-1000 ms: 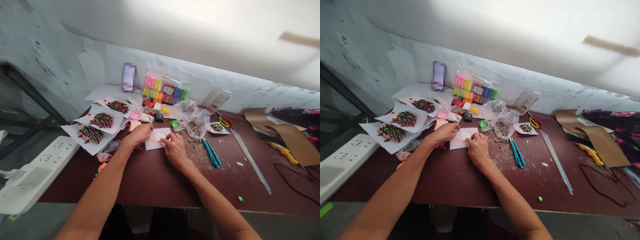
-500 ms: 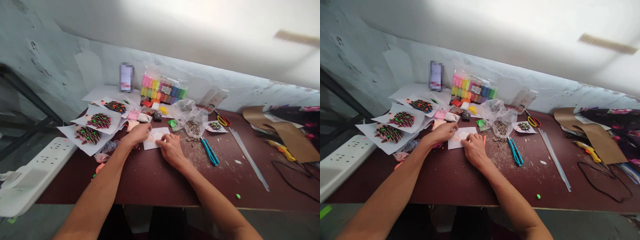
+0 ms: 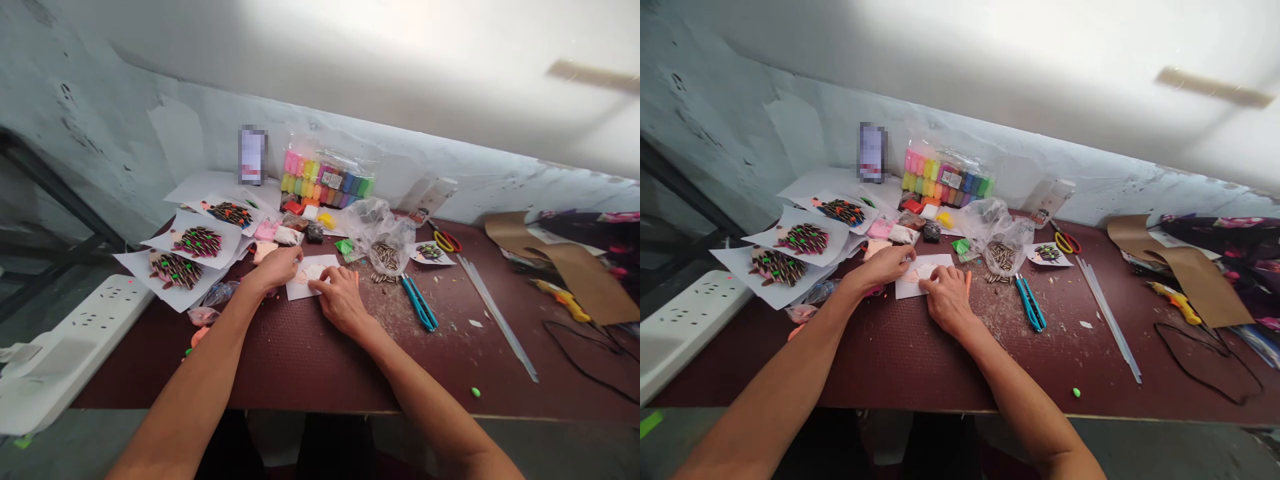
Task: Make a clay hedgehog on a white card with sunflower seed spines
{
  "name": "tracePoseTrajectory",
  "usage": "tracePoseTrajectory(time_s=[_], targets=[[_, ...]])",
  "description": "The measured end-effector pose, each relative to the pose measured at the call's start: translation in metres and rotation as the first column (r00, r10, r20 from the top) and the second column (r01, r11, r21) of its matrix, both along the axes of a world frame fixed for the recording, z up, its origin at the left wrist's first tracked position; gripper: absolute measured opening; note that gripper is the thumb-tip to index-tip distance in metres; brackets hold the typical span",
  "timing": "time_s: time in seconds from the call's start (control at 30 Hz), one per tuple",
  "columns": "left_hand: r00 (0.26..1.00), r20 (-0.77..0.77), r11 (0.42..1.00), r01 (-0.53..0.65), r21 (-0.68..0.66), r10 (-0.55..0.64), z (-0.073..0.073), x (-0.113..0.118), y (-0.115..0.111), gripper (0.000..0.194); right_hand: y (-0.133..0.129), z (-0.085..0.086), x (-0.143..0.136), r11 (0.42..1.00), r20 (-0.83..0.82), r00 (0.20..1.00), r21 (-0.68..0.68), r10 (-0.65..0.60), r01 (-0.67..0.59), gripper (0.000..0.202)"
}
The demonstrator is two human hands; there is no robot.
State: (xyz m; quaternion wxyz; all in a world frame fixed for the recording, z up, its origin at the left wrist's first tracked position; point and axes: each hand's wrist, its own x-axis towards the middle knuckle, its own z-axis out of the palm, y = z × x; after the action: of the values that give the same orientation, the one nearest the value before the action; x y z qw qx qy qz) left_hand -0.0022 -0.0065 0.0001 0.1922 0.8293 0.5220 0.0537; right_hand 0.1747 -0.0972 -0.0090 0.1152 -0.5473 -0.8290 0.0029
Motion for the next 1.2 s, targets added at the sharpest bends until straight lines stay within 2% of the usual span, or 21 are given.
tracePoseTrajectory(time_s=[0.1, 0.27, 0.6, 0.83, 1.2], targets=[[1.000, -0.001, 1.000, -0.009, 0.006, 0.009, 0.000, 0.000, -0.001, 0.035, 0.003, 0.000, 0.005, 1.000, -0.043, 0.999, 0.015, 0.002, -0.002, 0.037], [1.000, 0.010, 1.000, 0.004, 0.016, -0.004, -0.002, -0.001, 0.000, 0.034, 0.007, 0.002, 0.012, 0.994, -0.051, 0.996, 0.077, -0.070, 0.074, 0.035], [1.000, 0.019, 1.000, 0.007, 0.004, -0.007, -0.001, -0.001, 0.000, 0.036, 0.004, 0.006, 0.005, 0.999, 0.046, 0.998, -0.017, -0.032, 0.033, 0.026], [1.000, 0.012, 1.000, -0.003, 0.011, 0.003, -0.002, 0.000, 0.000, 0.035, 0.003, 0.005, 0.007, 1.000, -0.038, 0.999, 0.030, 0.001, 0.000, 0.028], [0.999, 0.038, 0.998, 0.038, -0.057, -0.036, 0.007, -0.003, -0.003, 0.043, 0.003, 0.001, 0.004, 1.000, -0.016, 1.000, -0.016, 0.010, -0.010, 0.029]])
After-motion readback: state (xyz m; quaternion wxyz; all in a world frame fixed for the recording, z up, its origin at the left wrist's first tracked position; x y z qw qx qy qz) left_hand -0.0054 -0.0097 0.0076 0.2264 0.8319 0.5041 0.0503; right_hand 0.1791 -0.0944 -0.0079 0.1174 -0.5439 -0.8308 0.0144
